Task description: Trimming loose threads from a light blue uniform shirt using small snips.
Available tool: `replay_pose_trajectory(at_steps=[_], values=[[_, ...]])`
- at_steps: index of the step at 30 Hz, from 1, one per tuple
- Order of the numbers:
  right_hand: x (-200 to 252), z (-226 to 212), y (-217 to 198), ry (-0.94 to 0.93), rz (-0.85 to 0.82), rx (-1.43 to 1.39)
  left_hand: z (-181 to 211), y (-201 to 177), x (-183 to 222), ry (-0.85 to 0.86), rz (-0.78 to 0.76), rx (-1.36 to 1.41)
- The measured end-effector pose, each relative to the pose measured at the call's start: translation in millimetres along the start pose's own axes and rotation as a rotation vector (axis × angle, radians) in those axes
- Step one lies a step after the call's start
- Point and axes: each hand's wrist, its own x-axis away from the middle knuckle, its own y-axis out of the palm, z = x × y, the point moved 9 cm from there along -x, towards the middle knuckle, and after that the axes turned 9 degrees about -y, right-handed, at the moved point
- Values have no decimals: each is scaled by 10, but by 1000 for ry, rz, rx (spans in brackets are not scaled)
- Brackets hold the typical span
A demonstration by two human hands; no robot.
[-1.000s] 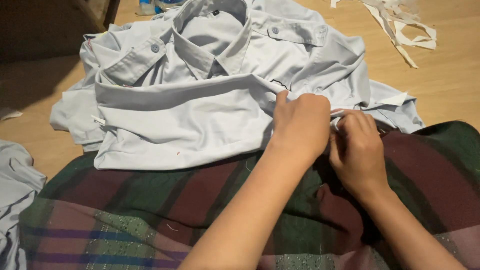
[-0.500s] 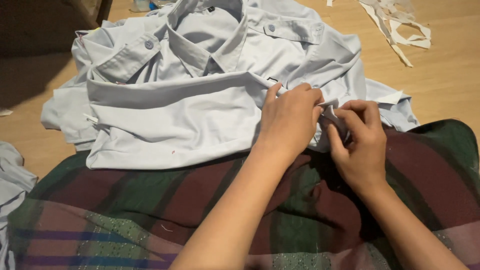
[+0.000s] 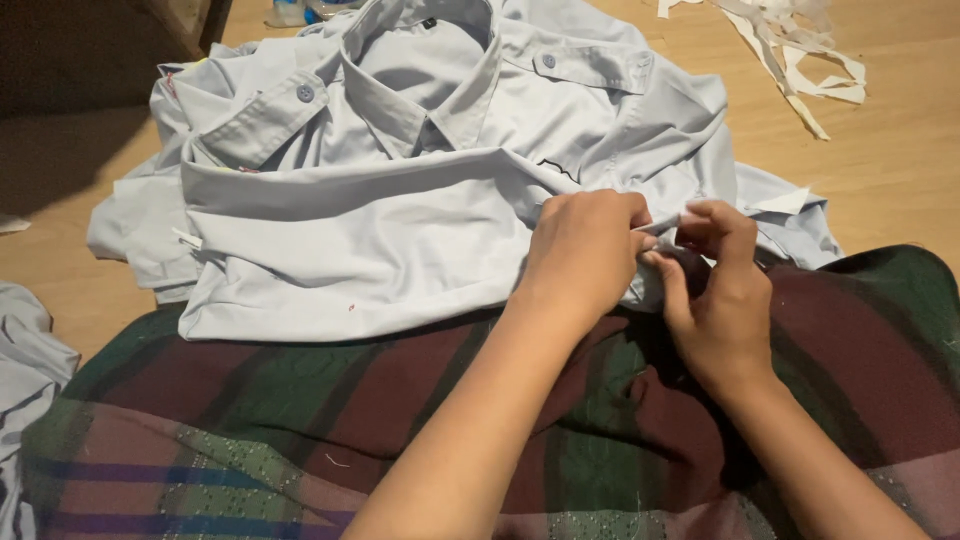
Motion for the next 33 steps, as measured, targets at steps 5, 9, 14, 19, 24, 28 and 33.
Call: replay_pose_trajectory(at_steps=[5,9,14,19,24,28,33], values=[[18,-41,77,-183,-86,166,164,99,-50,-80,32,-172],[40,25,92,-161,-108,133,286,138,-44,-109,37,-190],[27,3,91,-168,-102,139,237,84,33,-191,51,-75],[-15,-108,-121,-153,48,200,50,40,-9,-190,56,-88],[-2,-84,-49,-126,-36,545,145,-53,66,73,293,62],[91,192,-84,14,-41,527,357,-171,167,350,391,9],[174,493,-94,344,-212,577,184,-49,31,138,145,324]])
